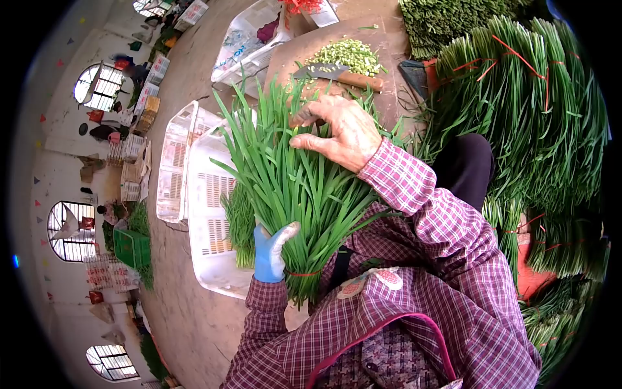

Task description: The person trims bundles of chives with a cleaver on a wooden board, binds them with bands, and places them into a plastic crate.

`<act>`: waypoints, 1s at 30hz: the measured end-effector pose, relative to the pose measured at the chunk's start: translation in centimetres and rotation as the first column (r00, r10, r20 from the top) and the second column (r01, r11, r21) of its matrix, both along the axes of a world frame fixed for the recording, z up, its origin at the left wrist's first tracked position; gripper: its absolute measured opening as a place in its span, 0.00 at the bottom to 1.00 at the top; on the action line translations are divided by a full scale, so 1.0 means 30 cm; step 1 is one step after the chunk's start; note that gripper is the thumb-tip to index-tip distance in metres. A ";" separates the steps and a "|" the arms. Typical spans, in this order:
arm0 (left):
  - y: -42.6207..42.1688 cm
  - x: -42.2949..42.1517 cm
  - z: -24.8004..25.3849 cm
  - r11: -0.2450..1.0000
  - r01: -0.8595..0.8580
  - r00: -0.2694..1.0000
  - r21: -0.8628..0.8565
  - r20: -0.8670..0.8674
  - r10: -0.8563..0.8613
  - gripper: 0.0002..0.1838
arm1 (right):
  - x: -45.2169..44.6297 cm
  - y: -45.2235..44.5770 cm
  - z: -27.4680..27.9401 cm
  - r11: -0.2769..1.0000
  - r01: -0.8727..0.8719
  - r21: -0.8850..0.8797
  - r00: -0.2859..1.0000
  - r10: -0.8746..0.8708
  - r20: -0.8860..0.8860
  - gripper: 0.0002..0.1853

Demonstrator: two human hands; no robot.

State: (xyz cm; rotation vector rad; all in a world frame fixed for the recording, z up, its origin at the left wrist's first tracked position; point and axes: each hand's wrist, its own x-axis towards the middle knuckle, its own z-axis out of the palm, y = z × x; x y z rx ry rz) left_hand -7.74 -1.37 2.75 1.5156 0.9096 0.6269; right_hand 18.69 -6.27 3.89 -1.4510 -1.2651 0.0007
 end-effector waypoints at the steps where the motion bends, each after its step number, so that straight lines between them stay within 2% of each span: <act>1: -0.003 0.002 0.002 1.000 -0.002 1.000 0.000 -0.008 0.002 0.20 | -0.006 0.007 -0.002 1.000 -0.010 -0.014 1.000 0.010 0.007 0.17; 5: 0.019 -0.015 -0.032 1.000 0.023 1.000 0.009 -0.006 -0.023 0.23 | -0.031 0.005 0.001 0.994 0.107 0.011 0.990 -0.107 0.093 0.14; 8: 0.052 -0.057 -0.086 1.000 0.027 1.000 -0.003 -0.004 -0.028 0.23 | -0.041 0.005 -0.006 0.933 0.320 0.164 0.930 -0.342 0.136 0.11; 9: 0.060 -0.072 -0.105 1.000 0.023 1.000 -0.007 -0.006 -0.023 0.23 | -0.017 0.009 0.005 0.909 0.336 0.249 0.940 -0.342 -0.020 0.11; 10: 0.068 -0.086 -0.124 1.000 0.016 1.000 -0.006 0.008 -0.016 0.22 | 0.014 -0.001 0.017 0.924 0.327 0.197 0.928 -0.274 -0.254 0.12; 11: 0.072 -0.096 -0.135 1.000 0.010 1.000 -0.004 0.022 -0.010 0.21 | 0.044 -0.019 0.034 0.940 0.306 0.148 0.855 -0.203 -0.477 0.13; 14: 0.062 -0.073 -0.106 0.999 0.026 1.000 0.031 0.004 -0.026 0.24 | 0.084 -0.096 0.042 0.973 0.217 0.078 0.929 -0.182 -0.323 0.18; 15: 0.060 -0.060 -0.095 0.998 0.045 0.999 0.035 0.001 -0.045 0.25 | 0.078 -0.097 0.013 0.980 0.179 0.083 0.966 -0.159 -0.201 0.18; 17: 0.054 -0.045 -0.088 0.999 0.046 0.999 -0.003 -0.008 -0.046 0.26 | -0.030 -0.095 -0.032 0.998 0.040 0.038 0.993 -0.035 -0.109 0.15; 18: 0.031 -0.012 -0.055 0.999 0.041 0.999 0.030 -0.029 -0.041 0.23 | -0.097 -0.095 -0.056 0.999 -0.042 0.010 0.997 0.042 -0.067 0.13; 20: 0.024 0.018 -0.033 0.997 0.038 0.998 0.062 -0.052 -0.035 0.20 | -0.215 -0.104 -0.077 0.985 -0.173 0.007 0.981 0.173 -0.083 0.07; 21: 0.029 0.023 -0.030 0.998 0.050 0.998 0.040 -0.032 -0.048 0.23 | -0.250 -0.111 -0.080 0.979 -0.201 0.040 0.970 0.205 -0.134 0.05; 22: 0.032 0.025 -0.027 0.998 0.060 0.998 0.019 -0.010 -0.060 0.28 | -0.267 -0.111 -0.098 0.978 -0.206 -0.013 0.968 0.202 -0.149 0.08; 27: 0.017 0.030 -0.013 1.000 0.014 1.000 -0.015 -0.007 -0.014 0.25 | -0.281 -0.079 -0.190 0.985 -0.147 -0.086 0.988 0.142 -0.063 0.11; 29: 0.016 0.035 -0.007 1.000 0.019 1.000 -0.018 -0.008 -0.019 0.24 | -0.282 -0.086 -0.186 0.974 -0.088 -0.207 0.995 0.094 0.019 0.13; 30: 0.014 0.035 -0.005 0.999 0.037 0.998 0.005 -0.044 -0.037 0.23 | -0.284 -0.086 -0.188 0.973 -0.087 -0.213 0.996 0.093 0.018 0.14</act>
